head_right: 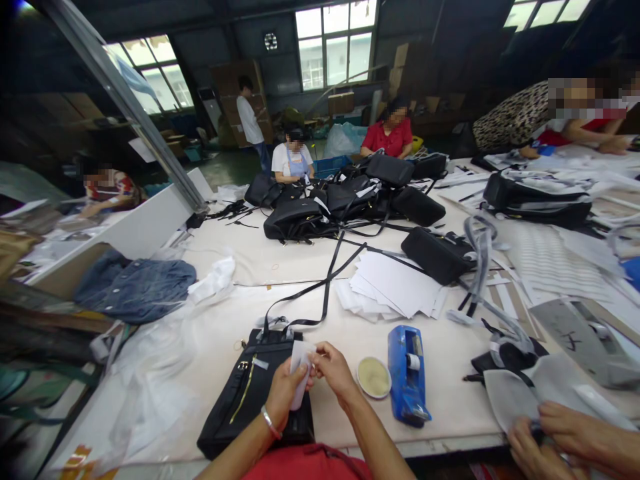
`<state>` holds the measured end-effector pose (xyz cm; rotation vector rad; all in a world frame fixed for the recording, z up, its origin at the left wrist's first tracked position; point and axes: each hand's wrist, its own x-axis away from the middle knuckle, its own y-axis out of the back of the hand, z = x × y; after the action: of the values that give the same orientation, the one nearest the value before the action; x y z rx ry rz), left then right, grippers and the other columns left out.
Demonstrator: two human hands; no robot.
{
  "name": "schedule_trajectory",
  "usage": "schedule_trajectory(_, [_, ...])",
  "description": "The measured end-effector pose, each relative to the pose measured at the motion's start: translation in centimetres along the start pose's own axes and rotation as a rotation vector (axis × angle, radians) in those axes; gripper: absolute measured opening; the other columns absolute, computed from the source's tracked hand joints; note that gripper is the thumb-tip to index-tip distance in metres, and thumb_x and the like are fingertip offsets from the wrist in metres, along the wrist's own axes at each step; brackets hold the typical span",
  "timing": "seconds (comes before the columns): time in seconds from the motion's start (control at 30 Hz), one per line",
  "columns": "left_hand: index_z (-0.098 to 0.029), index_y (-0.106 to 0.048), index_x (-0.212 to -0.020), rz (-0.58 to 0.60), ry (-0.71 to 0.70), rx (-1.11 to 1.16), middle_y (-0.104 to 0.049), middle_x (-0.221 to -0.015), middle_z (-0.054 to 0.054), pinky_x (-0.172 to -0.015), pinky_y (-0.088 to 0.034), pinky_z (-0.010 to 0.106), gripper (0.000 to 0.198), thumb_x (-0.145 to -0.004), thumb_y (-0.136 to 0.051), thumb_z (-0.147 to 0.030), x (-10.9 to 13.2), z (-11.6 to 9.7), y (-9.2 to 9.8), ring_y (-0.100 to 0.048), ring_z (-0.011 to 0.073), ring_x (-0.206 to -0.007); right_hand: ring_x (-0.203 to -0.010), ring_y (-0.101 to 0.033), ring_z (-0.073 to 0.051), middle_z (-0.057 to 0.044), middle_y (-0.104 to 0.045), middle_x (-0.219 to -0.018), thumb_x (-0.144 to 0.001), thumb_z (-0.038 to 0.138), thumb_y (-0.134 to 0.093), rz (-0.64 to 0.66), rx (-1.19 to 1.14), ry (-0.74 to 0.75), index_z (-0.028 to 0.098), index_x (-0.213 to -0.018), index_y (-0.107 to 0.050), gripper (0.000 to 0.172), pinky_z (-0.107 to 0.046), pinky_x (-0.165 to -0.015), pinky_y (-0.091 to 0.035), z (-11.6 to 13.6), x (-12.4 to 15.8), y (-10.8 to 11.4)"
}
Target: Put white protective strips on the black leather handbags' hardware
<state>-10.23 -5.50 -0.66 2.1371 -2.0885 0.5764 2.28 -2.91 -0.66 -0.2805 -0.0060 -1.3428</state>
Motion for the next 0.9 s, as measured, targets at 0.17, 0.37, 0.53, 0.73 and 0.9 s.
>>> schedule_trajectory(0.17, [-0.011, -0.064, -0.093, 0.022, -0.019, -0.021, -0.067, -0.073, 0.007, -0.051, -0.044, 0.023, 0.040, -0.070, -0.066, -0.044, -0.3, 0.6, 0.1, -0.058, 0.0126, -0.052, -0.053, -0.050, -0.011, 0.003, -0.053, -0.060, -0.074, 0.042, -0.062, -0.066, -0.016, 0.040, 0.016, -0.079, -0.057, 0.027, -0.022, -0.050, -0.038, -0.8, 0.0, 0.5])
schedule_trajectory(0.37, [-0.014, -0.058, -0.101, -0.082, -0.169, -0.096, -0.067, -0.084, 0.008, -0.056, -0.048, 0.026, 0.038, -0.078, -0.056, -0.044, -0.6, 1.4, -0.7, -0.063, 0.0179, -0.066, -0.052, -0.051, -0.012, 0.002, -0.055, -0.059, -0.073, 0.044, -0.061, -0.201, 0.050, 0.034, 0.017, -0.069, -0.052, 0.029, -0.023, -0.049, -0.041, -1.6, -0.7, -0.1])
schedule_trajectory(0.53, [-0.017, -0.051, -0.095, -0.118, -0.332, -0.288, -0.065, -0.081, 0.006, -0.061, -0.049, 0.028, 0.027, -0.085, -0.047, -0.042, 0.1, 0.8, -1.0, -0.062, 0.0185, -0.069, -0.045, -0.047, -0.010, 0.005, -0.050, -0.050, -0.068, 0.045, -0.064, -0.309, -0.038, -0.028, 0.018, -0.065, -0.049, 0.031, -0.021, -0.044, -0.039, -2.3, -0.7, -0.1])
schedule_trajectory(0.73, [-0.020, -0.051, -0.088, 0.001, -0.413, -0.490, -0.064, -0.075, 0.004, -0.062, -0.045, 0.025, 0.025, -0.089, -0.039, -0.042, -0.3, 1.4, -0.9, -0.061, 0.0160, -0.065, -0.034, -0.042, -0.009, 0.007, -0.045, -0.041, -0.062, 0.050, -0.065, -0.326, -0.214, -0.153, 0.019, -0.063, -0.045, 0.037, -0.022, -0.036, -0.034, -3.8, -1.1, 0.1])
schedule_trajectory(0.9, [-0.017, -0.051, -0.105, 0.020, -0.399, -0.645, -0.066, -0.070, 0.007, -0.054, -0.043, 0.026, 0.040, -0.090, -0.028, -0.046, -1.5, 2.8, -0.3, -0.058, 0.0170, -0.055, -0.035, -0.040, -0.007, 0.007, -0.044, -0.042, -0.055, 0.056, -0.072, -0.326, -0.320, -0.162, 0.019, -0.063, -0.046, 0.046, -0.019, -0.036, -0.033, -3.5, -1.1, -0.3])
